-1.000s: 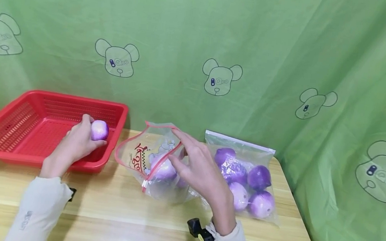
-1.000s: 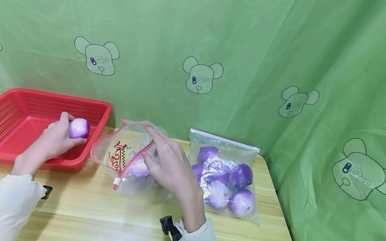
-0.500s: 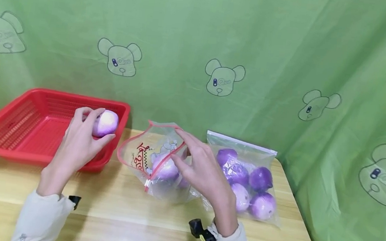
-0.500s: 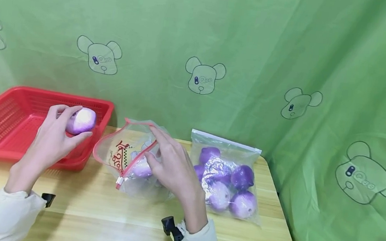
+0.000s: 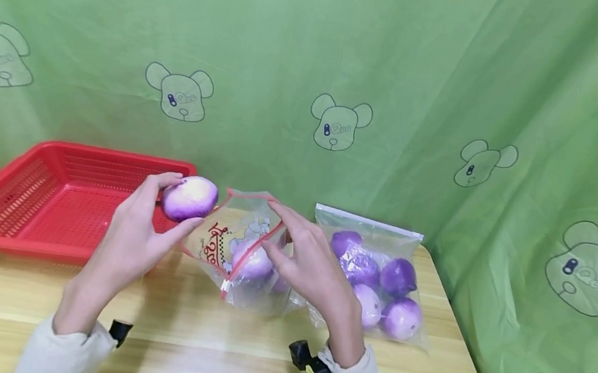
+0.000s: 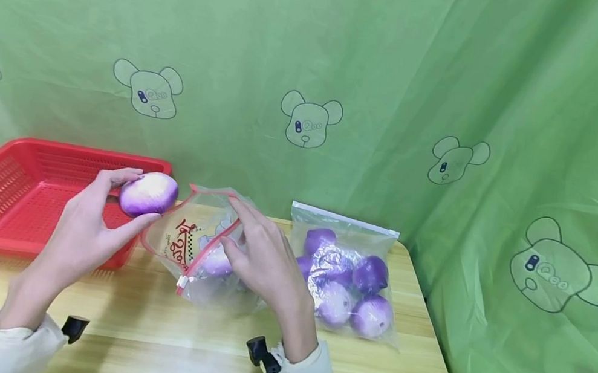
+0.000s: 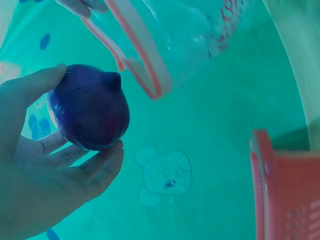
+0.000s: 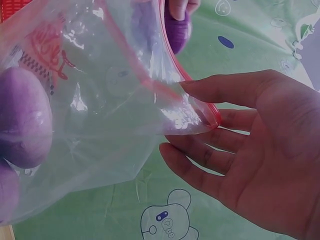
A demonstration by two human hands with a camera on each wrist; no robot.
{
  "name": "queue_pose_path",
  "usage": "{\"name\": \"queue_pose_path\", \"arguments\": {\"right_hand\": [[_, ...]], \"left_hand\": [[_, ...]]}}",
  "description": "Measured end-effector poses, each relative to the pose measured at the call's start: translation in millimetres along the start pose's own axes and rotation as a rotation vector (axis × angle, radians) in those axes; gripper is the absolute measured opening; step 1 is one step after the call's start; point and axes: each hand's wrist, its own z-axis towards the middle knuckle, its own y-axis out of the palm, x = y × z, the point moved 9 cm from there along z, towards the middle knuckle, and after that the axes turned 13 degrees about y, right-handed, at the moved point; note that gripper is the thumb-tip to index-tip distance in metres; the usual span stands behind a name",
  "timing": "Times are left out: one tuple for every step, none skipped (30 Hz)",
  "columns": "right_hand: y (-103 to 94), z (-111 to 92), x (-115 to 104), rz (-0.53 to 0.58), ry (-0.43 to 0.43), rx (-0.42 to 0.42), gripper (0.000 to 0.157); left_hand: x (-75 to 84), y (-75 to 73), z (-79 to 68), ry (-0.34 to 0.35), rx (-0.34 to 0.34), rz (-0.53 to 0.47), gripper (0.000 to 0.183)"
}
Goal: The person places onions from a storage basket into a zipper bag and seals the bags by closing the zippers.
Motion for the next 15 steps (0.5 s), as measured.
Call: {"name": "queue_pose_path", "arguments": {"right_hand": [[-0.4,0,0,0.0,-0.002,0.001,0.068],[-0.8,0,0,-0.001,-0.004,0.002,0.069],[-1.2,0,1,-0.003,-0.006,0.004,0.068],[-1.6,0,1,-0.006,-0.008,0.006,0.068],[-1.9,0,1,-0.006,-0.01,0.006,0.068],[-2.3,0,1,-0.006,-0.011,0.008,0.068],[-2.6,0,1,-0.007,-0.01,0.008,0.068],[-2.9,0,1,-0.006,-0.008,0.008,0.068],[-3.2,0,2,-0.007,-0.005,0.01,0.068],[-3.3,0,2,-0.008,-0.002,0.012,0.068],[-3.4,-1,3,-0.009,0.004,0.012,0.068],[-3.4,-1,3,-0.011,0.008,0.013,0.068],[-3.4,-1,3,-0.012,0.011,0.014,0.068],[-3.4,-1,4,-0.013,0.013,0.014,0.068],[-3.3,-2,4,-0.013,0.015,0.014,0.068]], "left_hand": [[4.2,1.2,0.6,0.019,0.004,-0.004,0.06],[7.9,2.3,0.9,0.033,0.008,-0.007,0.058],[11.3,3.2,1.2,0.044,0.01,-0.01,0.057],[14.3,3.8,1.4,0.05,0.012,-0.016,0.057],[17.0,4.4,1.5,0.053,0.011,-0.021,0.056],[19.5,4.8,1.4,0.054,0.01,-0.026,0.055],[21.9,5.3,1.3,0.055,0.008,-0.031,0.054],[24.6,5.8,1.3,0.057,0.003,-0.036,0.054],[27.5,6.5,1.2,0.063,-0.002,-0.038,0.054],[30.4,7.4,1.0,0.072,-0.01,-0.041,0.054],[33.3,8.5,0.7,0.082,-0.017,-0.041,0.055],[36.2,10.1,0.3,0.094,-0.027,-0.042,0.055],[38.9,11.9,-0.1,0.106,-0.038,-0.043,0.056],[41.3,13.9,-0.7,0.117,-0.051,-0.043,0.057],[43.2,16.2,-1.4,0.126,-0.065,-0.046,0.058]]}}
